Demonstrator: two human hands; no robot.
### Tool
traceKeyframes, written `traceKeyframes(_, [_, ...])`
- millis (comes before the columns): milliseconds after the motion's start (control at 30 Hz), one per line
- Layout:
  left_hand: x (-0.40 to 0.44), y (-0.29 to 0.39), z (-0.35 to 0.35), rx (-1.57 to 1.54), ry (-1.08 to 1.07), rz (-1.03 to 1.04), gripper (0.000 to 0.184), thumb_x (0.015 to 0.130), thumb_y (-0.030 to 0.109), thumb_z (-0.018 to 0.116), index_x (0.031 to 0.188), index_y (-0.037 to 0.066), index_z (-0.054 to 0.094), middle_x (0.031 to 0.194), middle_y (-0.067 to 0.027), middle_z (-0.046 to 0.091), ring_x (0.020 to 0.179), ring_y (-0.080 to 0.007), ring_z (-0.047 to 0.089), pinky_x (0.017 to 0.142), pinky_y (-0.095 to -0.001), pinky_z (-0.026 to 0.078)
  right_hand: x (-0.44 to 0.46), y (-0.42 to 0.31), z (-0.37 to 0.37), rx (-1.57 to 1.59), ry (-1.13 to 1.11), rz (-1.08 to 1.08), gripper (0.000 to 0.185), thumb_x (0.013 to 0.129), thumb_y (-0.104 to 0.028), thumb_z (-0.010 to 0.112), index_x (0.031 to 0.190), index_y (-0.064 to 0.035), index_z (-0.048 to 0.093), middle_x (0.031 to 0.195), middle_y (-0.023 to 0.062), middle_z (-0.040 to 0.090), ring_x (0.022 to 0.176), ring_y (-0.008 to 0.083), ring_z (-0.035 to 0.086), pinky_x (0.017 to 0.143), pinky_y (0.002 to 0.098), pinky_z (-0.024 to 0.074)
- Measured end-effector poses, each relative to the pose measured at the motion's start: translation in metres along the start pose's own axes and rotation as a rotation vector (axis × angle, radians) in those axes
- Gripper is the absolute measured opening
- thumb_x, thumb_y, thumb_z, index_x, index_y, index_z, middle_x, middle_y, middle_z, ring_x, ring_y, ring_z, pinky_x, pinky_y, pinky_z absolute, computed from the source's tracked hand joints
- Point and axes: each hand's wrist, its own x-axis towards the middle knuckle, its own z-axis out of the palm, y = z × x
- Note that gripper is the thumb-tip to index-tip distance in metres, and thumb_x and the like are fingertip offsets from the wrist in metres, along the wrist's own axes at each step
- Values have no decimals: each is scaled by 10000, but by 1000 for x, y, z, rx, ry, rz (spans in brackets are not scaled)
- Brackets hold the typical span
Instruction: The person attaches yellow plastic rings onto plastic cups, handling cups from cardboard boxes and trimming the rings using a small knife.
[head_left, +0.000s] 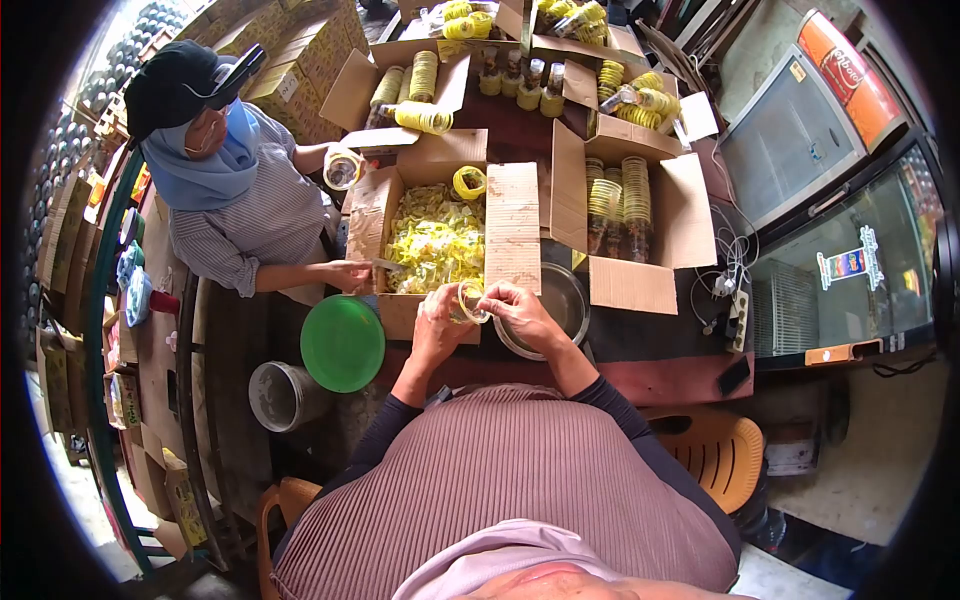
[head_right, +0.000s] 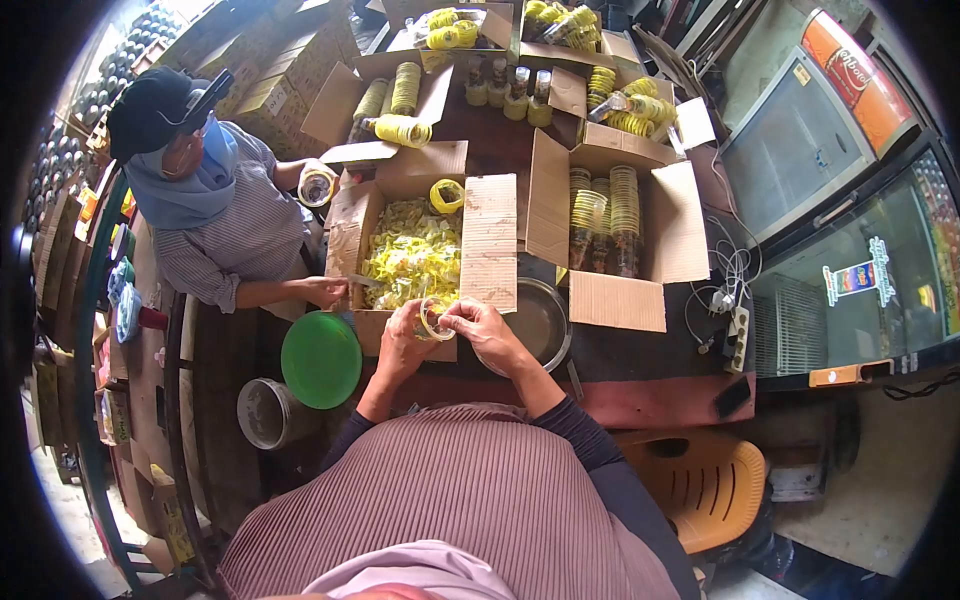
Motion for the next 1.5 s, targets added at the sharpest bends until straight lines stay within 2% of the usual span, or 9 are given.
traceKeyframes(100, [1, 1, 0, 98, 1, 61, 613, 629, 172, 795, 1174, 79, 532, 1019, -88, 600, 944, -281, 572, 824, -407, 440, 6, 8, 5, -238, 66, -83, 239, 880, -231, 679, 950, -5, 647, 860, 26, 641, 829, 76, 559, 770, 249, 456])
traceKeyframes(367, [5, 9, 0, 204, -47, 34, 575, 633, 166, 784, 1149, 68, 550, 987, -89, 601, 929, -283, 564, 806, -407, 441, 3, 3, 14, -158, 82, -69, 203, 864, -189, 688, 893, 8, 648, 793, 30, 665, 757, 76, 594, 699, 256, 488])
traceKeyframes(600, [5, -7, 14, -22, -87, -112, 569, 659, 216, 810, 1125, 35, 539, 898, -135, 662, 808, -319, 652, 704, -372, 518, 4, 0, 9, -97, 15, -91, 181, 894, -177, 653, 897, 2, 632, 815, 0, 640, 781, 59, 563, 730, 237, 472])
traceKeyframes(700, [6, -3, 10, -115, -149, -197, 532, 695, 228, 820, 1103, 27, 544, 852, -95, 676, 749, -232, 671, 667, -321, 525, 8, 6, 4, 146, -30, -81, 173, 906, -186, 643, 913, -13, 635, 840, -19, 618, 814, 51, 542, 758, 224, 457])
traceKeyframes(800, [9, -11, 5, -618, -140, -383, 502, 743, 228, 819, 1108, 30, 538, 874, -49, 666, 781, -84, 591, 663, -263, 497, 5, -7, -4, 202, -40, -141, 136, 906, -159, 643, 915, -24, 635, 849, -31, 599, 819, 44, 528, 763, 203, 443])
traceKeyframes(1067, [14, 4, -29, -805, -386, -517, 366, 759, 142, 785, 1051, 63, 580, 984, -3, 590, 896, -96, 564, 805, -261, 464, 9, -10, -16, 264, 91, -207, 130, 897, -165, 651, 923, -43, 616, 892, -21, 604, 843, 56, 546, 782, 196, 441])
traceKeyframes(1233, [10, 0, -16, -834, -394, -347, 364, 754, 135, 792, 1044, 63, 584, 1020, -13, 587, 914, -104, 571, 791, -269, 487, 7, -16, -5, 486, -30, -180, 129, 975, -184, 522, 988, -58, 494, 882, 37, 601, 882, 102, 572, 851, 240, 464])
traceKeyframes(1400, [7, 0, -18, -848, -503, -360, 371, 746, 147, 805, 1020, 62, 570, 983, -24, 588, 824, -85, 581, 667, -247, 507, 8, -15, -7, 215, -20, -176, 85, 999, -132, 458, 978, -52, 439, 698, -16, 429, 575, 66, 426, 610, 231, 475])
traceKeyframes(1500, [5, 4, -22, -779, -528, -339, 352, 753, 138, 794, 1007, 63, 564, 920, -7, 586, 757, -69, 575, 660, -234, 494, 16, -2, -30, 230, 34, -242, 55, 994, -103, 458, 972, -56, 439, 703, -17, 425, 570, 67, 416, 582, 227, 447])
